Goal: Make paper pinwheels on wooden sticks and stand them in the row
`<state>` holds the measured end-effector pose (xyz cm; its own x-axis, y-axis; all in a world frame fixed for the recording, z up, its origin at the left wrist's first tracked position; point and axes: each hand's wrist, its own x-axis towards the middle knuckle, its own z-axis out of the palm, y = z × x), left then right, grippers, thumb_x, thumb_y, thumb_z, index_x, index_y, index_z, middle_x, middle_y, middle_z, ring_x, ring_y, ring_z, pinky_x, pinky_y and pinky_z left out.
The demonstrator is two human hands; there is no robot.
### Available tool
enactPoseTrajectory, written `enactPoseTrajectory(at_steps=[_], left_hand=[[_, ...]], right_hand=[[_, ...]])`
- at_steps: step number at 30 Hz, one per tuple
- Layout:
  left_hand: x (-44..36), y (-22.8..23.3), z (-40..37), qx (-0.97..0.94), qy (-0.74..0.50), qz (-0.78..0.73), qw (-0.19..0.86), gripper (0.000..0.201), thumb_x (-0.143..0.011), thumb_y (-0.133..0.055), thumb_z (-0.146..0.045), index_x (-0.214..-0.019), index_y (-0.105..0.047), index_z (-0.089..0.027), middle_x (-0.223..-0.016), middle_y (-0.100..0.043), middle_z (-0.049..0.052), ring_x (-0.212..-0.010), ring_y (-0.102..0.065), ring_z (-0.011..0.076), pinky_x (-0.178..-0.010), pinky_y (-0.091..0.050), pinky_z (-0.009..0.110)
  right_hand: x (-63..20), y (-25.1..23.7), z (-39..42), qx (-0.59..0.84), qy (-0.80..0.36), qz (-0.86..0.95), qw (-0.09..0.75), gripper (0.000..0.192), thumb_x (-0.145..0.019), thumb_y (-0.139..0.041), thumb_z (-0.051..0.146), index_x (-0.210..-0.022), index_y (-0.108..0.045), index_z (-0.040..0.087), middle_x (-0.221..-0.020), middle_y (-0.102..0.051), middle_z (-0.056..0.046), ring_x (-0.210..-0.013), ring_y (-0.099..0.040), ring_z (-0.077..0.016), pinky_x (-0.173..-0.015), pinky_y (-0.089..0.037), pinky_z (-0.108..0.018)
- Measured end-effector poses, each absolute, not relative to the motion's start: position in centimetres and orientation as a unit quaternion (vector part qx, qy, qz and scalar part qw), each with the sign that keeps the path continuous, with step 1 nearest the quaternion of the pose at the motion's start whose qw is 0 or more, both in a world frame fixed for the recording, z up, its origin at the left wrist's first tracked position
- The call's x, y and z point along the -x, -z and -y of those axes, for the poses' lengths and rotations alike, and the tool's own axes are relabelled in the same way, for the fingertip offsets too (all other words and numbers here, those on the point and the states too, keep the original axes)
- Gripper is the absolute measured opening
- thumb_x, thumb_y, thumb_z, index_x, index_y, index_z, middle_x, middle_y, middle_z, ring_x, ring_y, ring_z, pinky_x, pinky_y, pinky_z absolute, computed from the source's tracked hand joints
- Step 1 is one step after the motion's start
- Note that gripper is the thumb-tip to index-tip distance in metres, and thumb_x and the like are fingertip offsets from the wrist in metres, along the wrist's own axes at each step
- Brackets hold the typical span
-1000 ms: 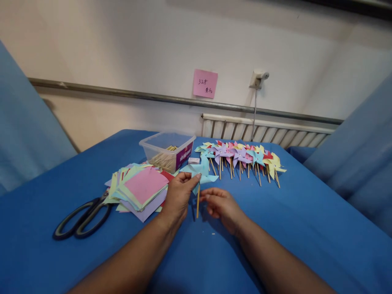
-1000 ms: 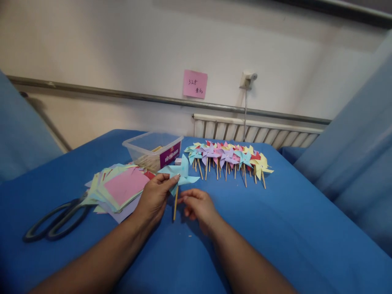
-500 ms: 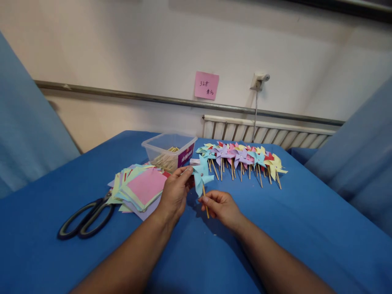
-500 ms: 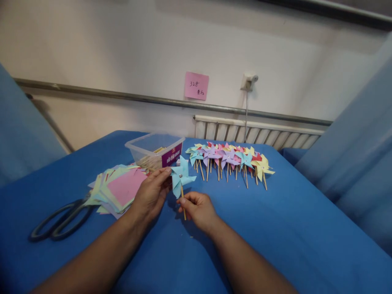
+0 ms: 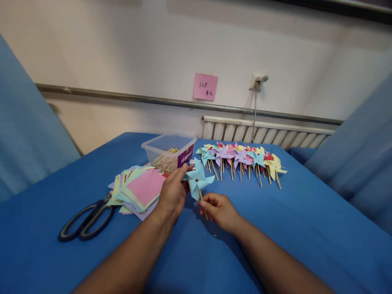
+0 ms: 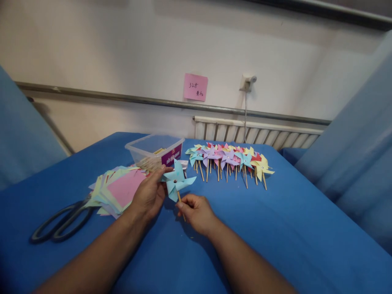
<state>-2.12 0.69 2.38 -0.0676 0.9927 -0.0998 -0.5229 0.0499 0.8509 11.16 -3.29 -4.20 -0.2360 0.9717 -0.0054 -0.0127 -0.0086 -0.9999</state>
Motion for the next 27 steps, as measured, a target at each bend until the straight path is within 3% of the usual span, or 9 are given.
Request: enactPoseTrajectory(at_steps=[8, 18, 23, 27], left_hand=[[2.1, -2.2, -0.8, -0.32, -0.622, -0.387, 0.6, 0.028, -0.061, -0.08, -0.028, -0.08, -0.068, -0.013, -0.071, -0.065, 0.001, -0.063, -0.058, 0.0118, -0.059, -0.046, 0.023], [1.7, -1.4, -0.2, -0.38, -0.525, -0.382, 0.659, 0.028, -0.072, -0.071, -0.04, -0.082, -0.064, -0.015, -0.076, -0.066, 0.003, -0.069, -0.061, 0.014, -0.064, -0.046, 0.025], [1.1, -1.1, 0.1, -0.385, -0.545, -0.416, 0.617, 0.028, -0.063, -0.079, -0.035, -0.07, -0.062, -0.014, -0.06, -0.058, -0.002, -0.056, -0.053, 0.0106, -0.057, -0.042, 0.023], [1.2, -1.2, -0.3, -0.389, -0.55, -0.426, 0.604, 0.029, -0.06, -0.08, -0.035, -0.07, -0.065, -0.013, -0.063, -0.063, 0.001, -0.056, -0.056, 0.0128, -0.056, -0.042, 0.025]], right_hand=[[-11.2, 3.8, 3.4, 0.424, -0.569, 0.548, 0.443, 0.034, -0.075, -0.064, 0.05, -0.076, -0.062, 0.016, -0.057, -0.06, 0.001, -0.041, -0.042, -0.0065, -0.043, -0.03, -0.021], [-11.4, 3.6, 2.6, 0.433, -0.561, 0.495, 0.504, 0.038, -0.073, -0.065, 0.053, -0.075, -0.06, 0.016, -0.057, -0.063, 0.001, -0.035, -0.042, -0.0052, -0.037, -0.029, -0.02], [-11.2, 3.5, 3.0, 0.422, -0.568, 0.52, 0.477, 0.037, -0.075, -0.064, 0.053, -0.075, -0.059, 0.016, -0.056, -0.062, 0.002, -0.036, -0.043, -0.0051, -0.038, -0.029, -0.019], [-11.0, 3.3, 3.2, 0.435, -0.565, 0.53, 0.459, 0.037, -0.075, -0.063, 0.053, -0.073, -0.057, 0.017, -0.057, -0.062, 0.002, -0.038, -0.043, -0.0051, -0.04, -0.031, -0.019]])
